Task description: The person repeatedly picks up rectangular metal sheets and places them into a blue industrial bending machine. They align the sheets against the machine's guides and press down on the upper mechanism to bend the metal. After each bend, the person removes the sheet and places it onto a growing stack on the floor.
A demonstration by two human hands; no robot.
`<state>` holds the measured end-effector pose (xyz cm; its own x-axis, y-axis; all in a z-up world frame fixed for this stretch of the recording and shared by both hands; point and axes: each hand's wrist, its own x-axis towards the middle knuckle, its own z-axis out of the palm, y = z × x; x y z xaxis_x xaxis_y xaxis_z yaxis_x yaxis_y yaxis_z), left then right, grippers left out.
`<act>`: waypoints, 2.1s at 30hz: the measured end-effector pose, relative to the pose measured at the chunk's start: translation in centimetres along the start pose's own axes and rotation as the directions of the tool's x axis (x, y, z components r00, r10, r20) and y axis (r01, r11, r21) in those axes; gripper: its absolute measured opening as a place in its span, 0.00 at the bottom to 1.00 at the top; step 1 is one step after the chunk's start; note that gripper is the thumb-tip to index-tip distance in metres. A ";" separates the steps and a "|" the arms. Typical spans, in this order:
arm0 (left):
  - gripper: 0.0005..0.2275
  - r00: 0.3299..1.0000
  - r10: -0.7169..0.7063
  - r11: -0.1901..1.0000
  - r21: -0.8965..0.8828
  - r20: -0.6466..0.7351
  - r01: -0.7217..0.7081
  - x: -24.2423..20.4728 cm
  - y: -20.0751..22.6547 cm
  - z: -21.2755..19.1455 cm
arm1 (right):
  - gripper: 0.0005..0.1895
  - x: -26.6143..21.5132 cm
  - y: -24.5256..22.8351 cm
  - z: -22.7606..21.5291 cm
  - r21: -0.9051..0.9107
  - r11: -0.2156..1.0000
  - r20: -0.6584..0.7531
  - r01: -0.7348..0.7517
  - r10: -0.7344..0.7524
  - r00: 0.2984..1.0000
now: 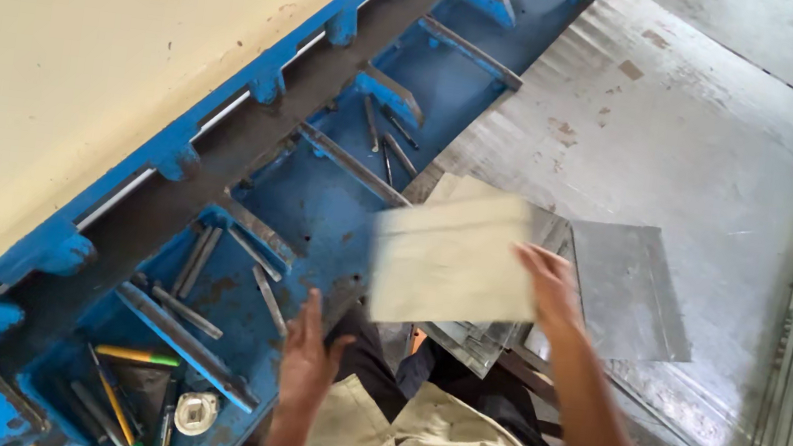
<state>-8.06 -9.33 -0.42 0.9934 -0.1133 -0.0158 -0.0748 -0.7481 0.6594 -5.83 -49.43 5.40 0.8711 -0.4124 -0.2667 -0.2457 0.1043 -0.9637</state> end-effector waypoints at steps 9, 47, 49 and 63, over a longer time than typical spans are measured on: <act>0.25 0.820 0.566 0.821 0.034 0.084 -0.570 4.7 6.9 6.4 | 0.05 -11.0 8.1 -24.2 0.252 0.880 -0.644 0.404 -0.159 0.748; 0.25 0.909 0.342 0.924 -0.092 -0.239 -0.372 4.1 10.7 -4.9 | 0.26 -11.5 3.7 -5.6 -0.244 0.970 0.297 0.007 0.068 0.952; 0.24 0.932 -0.041 0.970 -0.209 0.360 0.124 5.7 6.0 -5.7 | 0.25 -8.9 1.3 -2.7 -0.264 0.920 0.512 0.288 -0.120 0.851; 0.12 0.652 -0.556 0.618 -0.781 -0.516 -0.091 16.6 -17.4 1.3 | 0.30 5.9 -10.5 23.0 -0.436 0.334 0.789 0.836 -0.306 0.533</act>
<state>9.67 0.98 -13.16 0.7338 0.6793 0.0113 -0.0689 0.0579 0.9959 11.67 -32.18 13.67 0.8752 0.4618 0.1443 0.4607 -0.7045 -0.5399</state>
